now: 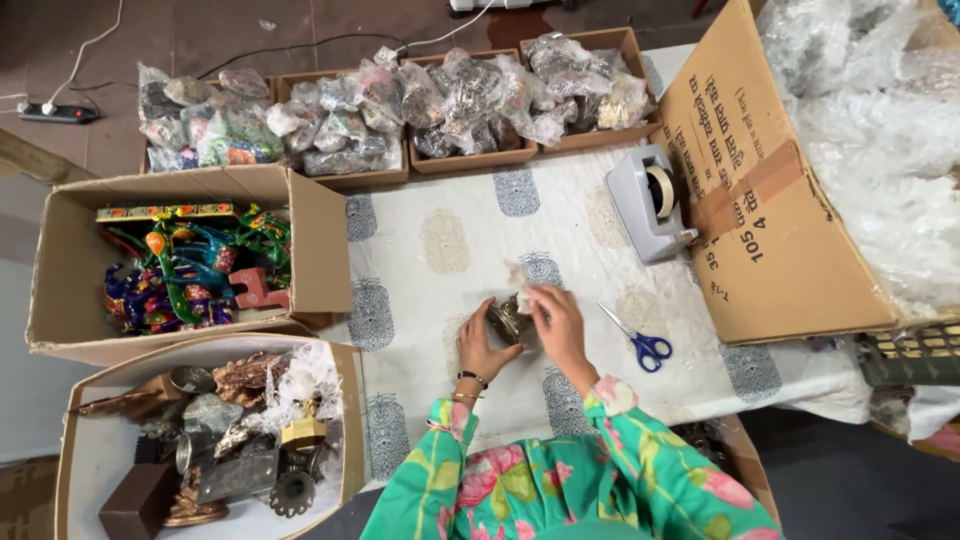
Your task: The person unwraps bubble wrap from decorative figurines, wipes a figurine with a cloth, and places bubble-wrapped items into a cardboard box, pressing bubble wrap around them. They handle items one at a time from trays on the table.
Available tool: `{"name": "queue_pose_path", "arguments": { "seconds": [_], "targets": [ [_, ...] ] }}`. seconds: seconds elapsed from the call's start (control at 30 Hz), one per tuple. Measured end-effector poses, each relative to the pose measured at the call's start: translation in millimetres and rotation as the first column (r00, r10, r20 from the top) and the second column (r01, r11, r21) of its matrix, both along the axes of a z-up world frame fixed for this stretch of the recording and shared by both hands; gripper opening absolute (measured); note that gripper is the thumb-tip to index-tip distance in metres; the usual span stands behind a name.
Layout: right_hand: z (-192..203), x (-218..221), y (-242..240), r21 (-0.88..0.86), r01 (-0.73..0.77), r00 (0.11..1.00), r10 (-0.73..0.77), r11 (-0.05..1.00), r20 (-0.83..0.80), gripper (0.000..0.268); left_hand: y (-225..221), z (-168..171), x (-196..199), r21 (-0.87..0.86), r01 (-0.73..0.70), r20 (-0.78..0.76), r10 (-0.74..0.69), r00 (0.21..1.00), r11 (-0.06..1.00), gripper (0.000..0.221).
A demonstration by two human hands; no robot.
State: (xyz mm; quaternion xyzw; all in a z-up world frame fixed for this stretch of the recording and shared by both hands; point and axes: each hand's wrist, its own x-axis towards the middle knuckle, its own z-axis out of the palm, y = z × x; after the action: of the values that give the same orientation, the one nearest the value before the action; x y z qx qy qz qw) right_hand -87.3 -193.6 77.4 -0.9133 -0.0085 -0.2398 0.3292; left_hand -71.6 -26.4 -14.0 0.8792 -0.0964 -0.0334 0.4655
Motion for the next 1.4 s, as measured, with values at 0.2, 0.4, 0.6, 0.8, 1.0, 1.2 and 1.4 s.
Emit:
{"name": "queue_pose_path", "arguments": {
  "seconds": [0.2, 0.4, 0.6, 0.8, 1.0, 1.2, 1.4],
  "targets": [
    [-35.8, -46.1, -23.2, -0.081, -0.072, 0.996, 0.067, 0.994, -0.067, 0.030, 2.8, 6.3, 0.8, -0.006, 0.008, -0.036, -0.008, 0.999, 1.000, 0.116],
    [-56.0, -47.1, -44.5, -0.008, 0.082, 0.977, -0.082, 0.997, -0.198, 0.023, 5.3, 6.2, 4.8, -0.019, 0.025, -0.099, -0.027, 0.995, 0.999, 0.123],
    [-19.7, -2.3, 18.2, 0.062, 0.005, 1.000, -0.005, 0.998, -0.007, 0.028, 7.9, -6.0, 5.7, -0.057, 0.044, -0.082, -0.049, 0.995, 0.997, 0.124],
    [-12.9, -19.5, -1.3, -0.066, -0.161, 0.985, 0.156, 0.985, -0.076, 0.039, 10.5, -21.3, 5.2, -0.067, 0.055, -0.078, -0.060, 0.995, 0.996, 0.125],
    [-46.9, -46.1, -25.2, -0.058, -0.063, 0.992, 0.056, 0.996, -0.113, 0.036, 9.2, -9.8, 5.4, -0.068, 0.062, -0.131, -0.070, 0.989, 0.996, 0.126],
    [0.1, -12.4, 10.9, -0.074, -0.098, 0.995, 0.096, 0.992, -0.027, 0.036, 4.9, -62.0, 8.4, 0.009, 0.065, -0.138, -0.063, 0.988, 0.998, 0.119],
    [-19.3, 4.4, 6.7, -0.187, -0.142, 0.989, 0.129, 0.972, -0.079, 0.036, 7.4, -49.8, 7.9, -0.031, 0.060, -0.111, -0.063, 0.992, 0.998, 0.122]
  ]
}}
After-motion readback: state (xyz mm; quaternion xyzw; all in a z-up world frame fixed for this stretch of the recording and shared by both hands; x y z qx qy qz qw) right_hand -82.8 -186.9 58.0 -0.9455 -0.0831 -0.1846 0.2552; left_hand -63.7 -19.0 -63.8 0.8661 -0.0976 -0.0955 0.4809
